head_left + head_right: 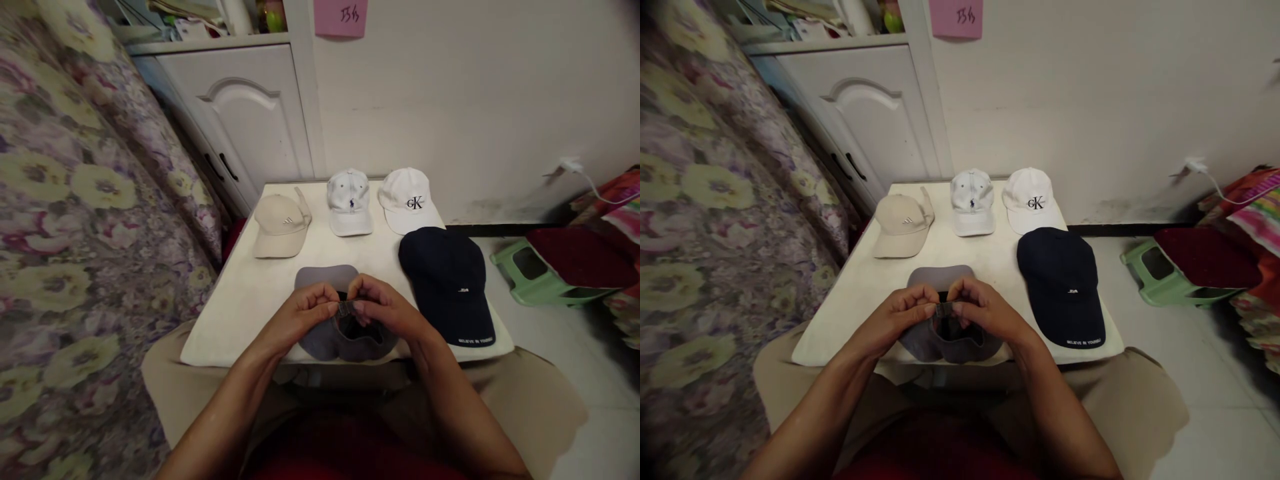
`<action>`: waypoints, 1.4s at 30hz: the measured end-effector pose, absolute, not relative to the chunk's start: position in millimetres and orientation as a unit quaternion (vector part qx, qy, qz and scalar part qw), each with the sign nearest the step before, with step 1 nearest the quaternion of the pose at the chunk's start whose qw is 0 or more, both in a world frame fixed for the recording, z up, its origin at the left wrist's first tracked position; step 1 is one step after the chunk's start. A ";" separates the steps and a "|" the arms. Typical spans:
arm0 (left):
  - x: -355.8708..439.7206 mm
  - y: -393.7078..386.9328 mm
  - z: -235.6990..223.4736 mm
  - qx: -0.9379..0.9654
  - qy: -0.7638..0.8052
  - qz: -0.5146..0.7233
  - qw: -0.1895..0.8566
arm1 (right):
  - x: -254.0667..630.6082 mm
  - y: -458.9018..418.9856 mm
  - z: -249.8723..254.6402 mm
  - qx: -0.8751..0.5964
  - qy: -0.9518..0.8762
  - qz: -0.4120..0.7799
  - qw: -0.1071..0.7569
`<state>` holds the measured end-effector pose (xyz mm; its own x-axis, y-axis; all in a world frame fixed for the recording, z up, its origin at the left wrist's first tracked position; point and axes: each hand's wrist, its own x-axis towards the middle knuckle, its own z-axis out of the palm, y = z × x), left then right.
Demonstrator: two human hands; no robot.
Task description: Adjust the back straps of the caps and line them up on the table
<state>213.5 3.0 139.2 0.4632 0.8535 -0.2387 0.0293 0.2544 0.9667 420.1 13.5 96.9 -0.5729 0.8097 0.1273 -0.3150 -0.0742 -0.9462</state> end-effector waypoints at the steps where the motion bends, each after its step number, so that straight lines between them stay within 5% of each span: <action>1: 213.9 3.1 138.3 0.527 0.416 0.307 0.674 | 419.0 13.3 97.4 -0.229 -0.544 0.697 0.407; 42: 212.4 1.7 136.9 0.542 0.437 0.261 0.669 | 439.5 16.6 104.4 -0.291 -0.615 0.681 0.272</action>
<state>212.4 1.7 136.9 0.4820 0.8231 -0.3003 0.1239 0.2752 0.9534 439.5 16.6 104.4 -0.6825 0.7283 -0.0620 -0.0124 -0.0964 -0.9953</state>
